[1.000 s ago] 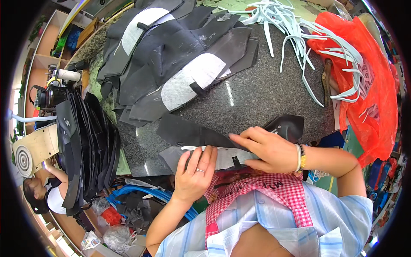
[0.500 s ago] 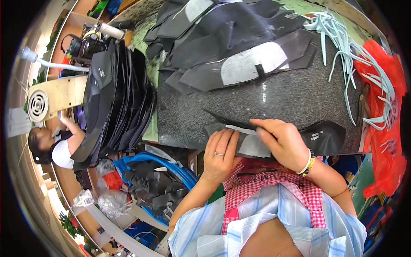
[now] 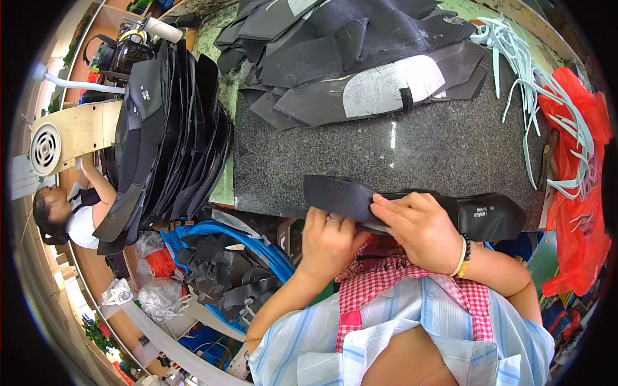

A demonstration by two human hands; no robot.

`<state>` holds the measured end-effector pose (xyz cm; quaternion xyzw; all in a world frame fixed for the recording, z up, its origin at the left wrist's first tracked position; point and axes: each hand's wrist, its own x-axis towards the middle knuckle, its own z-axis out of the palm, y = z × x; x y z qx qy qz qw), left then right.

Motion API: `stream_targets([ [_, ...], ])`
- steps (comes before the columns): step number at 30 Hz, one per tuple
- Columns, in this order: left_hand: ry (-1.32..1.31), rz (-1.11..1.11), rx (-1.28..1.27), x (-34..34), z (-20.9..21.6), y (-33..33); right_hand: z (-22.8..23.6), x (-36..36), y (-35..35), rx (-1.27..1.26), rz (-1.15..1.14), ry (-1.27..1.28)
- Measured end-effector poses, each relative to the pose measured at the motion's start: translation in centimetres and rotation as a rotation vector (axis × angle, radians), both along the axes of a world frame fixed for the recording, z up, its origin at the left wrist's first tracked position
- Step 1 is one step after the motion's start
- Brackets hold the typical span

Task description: The person applies white reinforcement strips to the edges of black shoe components by hand, pressing them down firmly along the perimeter.

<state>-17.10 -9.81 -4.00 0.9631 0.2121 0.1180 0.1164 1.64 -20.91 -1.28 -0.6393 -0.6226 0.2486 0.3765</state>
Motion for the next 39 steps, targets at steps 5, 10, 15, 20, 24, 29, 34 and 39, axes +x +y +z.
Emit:
stream_targets([
  [5, -0.131, 0.274, -0.971, 2.7, 5.3, 5.4, -0.6, -0.9, -0.5, 0.047, 0.119, -0.474],
  [10, -0.102, 0.468, -1.312, 2.1, 2.3, 8.4, -0.7, -1.7, -0.8, 0.064, 0.123, -0.629],
  [15, -0.197, 0.402, -1.087, 1.4, 1.7, 7.2, -0.6, -2.2, -0.5, 0.037, 0.114, -0.635],
  [20, -0.216, 0.264, -0.584, 2.3, 2.5, 6.1, -0.1, -2.3, -0.4, -0.052, 0.137, -0.685],
  [24, -0.175, 0.149, -0.265, 2.8, 1.1, 6.3, 1.1, -2.5, 1.4, -0.214, 0.138, -0.580],
  [29, -0.036, -0.052, -0.174, 1.4, 1.8, 4.0, 1.2, -2.0, 2.0, -0.192, 0.166, -0.691],
  [34, 0.047, -0.143, -0.056, 2.7, 4.4, 1.1, 2.0, 3.8, -4.6, -0.152, 0.132, -0.162],
  [39, -0.011, -0.325, -0.275, 5.4, 3.8, 0.5, 1.9, 4.6, -3.0, -0.200, 0.079, -0.063],
])
